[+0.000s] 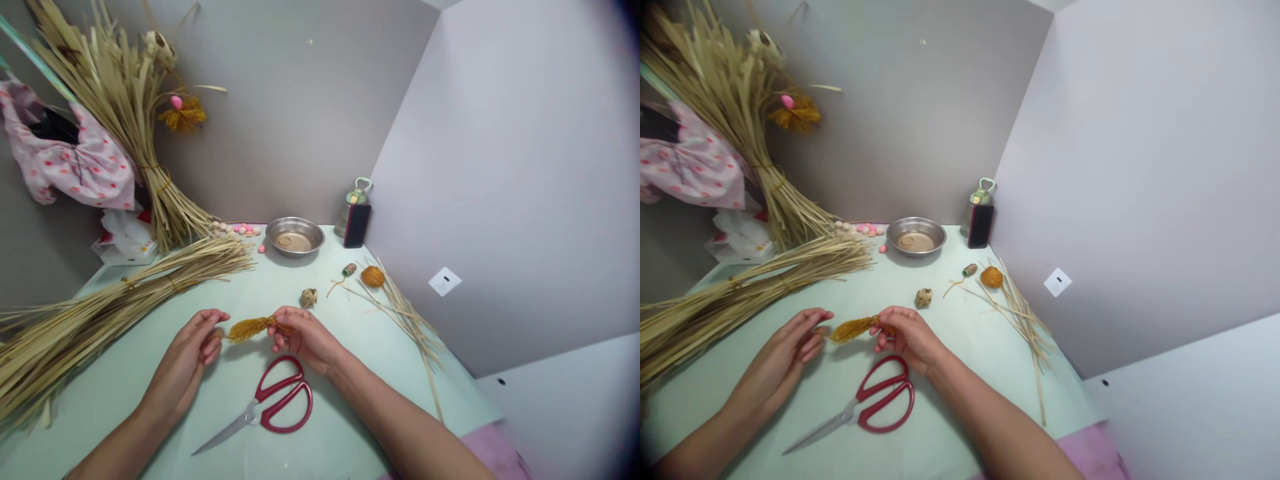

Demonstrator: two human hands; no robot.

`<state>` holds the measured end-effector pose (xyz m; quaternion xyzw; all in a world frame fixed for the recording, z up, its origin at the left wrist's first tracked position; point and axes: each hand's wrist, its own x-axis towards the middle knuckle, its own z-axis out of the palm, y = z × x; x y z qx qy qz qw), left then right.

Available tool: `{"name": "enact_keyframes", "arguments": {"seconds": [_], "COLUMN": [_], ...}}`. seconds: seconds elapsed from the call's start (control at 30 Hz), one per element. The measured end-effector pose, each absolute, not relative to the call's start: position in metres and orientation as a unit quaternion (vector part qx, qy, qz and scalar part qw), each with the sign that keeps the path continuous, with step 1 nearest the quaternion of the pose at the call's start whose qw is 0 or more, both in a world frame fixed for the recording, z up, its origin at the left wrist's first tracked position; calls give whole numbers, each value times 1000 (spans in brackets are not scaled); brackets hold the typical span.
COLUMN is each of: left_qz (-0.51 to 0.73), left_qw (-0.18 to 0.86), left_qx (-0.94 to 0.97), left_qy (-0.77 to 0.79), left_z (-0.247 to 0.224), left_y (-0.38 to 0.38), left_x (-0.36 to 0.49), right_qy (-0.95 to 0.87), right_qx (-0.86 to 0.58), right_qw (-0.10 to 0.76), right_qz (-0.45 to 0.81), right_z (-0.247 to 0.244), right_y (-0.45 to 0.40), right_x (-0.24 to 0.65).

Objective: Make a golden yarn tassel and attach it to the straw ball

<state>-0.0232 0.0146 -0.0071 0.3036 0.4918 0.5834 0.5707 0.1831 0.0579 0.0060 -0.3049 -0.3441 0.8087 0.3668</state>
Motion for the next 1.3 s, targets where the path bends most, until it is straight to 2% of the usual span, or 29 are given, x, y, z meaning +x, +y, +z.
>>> {"name": "enact_keyframes", "arguments": {"seconds": [0.27,0.4,0.5,0.63,0.77,0.9,1.1,1.3], "left_qz": [641,628,592,476,399,396,405,395], "left_qw": [520,517,506,530,598,616,605,519], "left_qx": [286,313,384,523,545,522,516,545], "left_qy": [487,491,497,469,431,437,451,526], "left_z": [-9,-6,-3,-3,-9,-11,-2,0], "left_y": [16,15,10,-3,-7,-3,1,0], "left_x": [-27,-24,-16,-4,3,0,-3,-5], "right_qy": [-341,-373,-430,-499,-523,-547,-551,-549], "right_qx": [-305,-314,-320,-298,-311,-323,-333,-351], "right_qw": [368,334,280,241,253,266,305,310], "right_qz": [809,807,796,777,752,725,701,693], "right_z": [1,1,-1,-2,0,1,2,3], "right_y": [60,58,53,44,41,43,45,46], "right_x": [184,182,178,172,171,173,174,175]}}
